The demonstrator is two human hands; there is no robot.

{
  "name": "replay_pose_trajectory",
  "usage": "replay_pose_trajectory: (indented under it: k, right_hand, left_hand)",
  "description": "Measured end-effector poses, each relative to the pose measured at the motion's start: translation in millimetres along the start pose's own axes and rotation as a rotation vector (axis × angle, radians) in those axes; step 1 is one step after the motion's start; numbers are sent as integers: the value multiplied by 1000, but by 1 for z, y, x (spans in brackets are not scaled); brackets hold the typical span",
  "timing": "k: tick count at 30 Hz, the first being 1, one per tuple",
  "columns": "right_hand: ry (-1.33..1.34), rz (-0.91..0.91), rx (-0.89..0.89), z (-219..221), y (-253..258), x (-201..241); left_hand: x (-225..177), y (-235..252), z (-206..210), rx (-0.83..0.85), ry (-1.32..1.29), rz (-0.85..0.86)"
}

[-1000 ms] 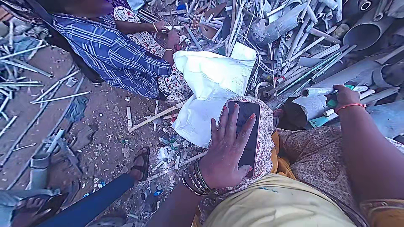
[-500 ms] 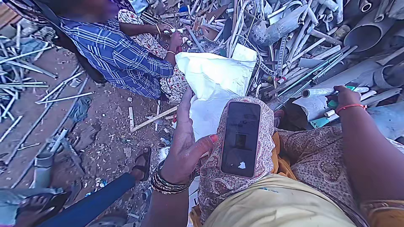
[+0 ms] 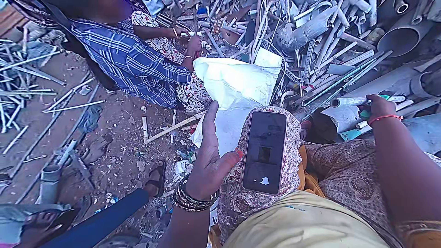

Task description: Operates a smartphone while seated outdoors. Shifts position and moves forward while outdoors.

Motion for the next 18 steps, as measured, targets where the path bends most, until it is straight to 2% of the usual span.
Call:
replay_pose_trajectory:
  k: [15,18]
  right_hand:
    - [-7,-1,-5,0,-4,1]
    - [10,-7,2,0,-6,1]
  left_hand:
    - [9,3,5,81,187,5]
    - [8,-2,11,89,317,24]
Point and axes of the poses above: each hand's wrist, its own y-axis towards the middle knuckle, its own z-axis out of the palm, x = y × z, the point moved 1 cm from there along y, towards the middle knuckle, and after that the axes turned 7 degrees about z, right-handed, at the moved point
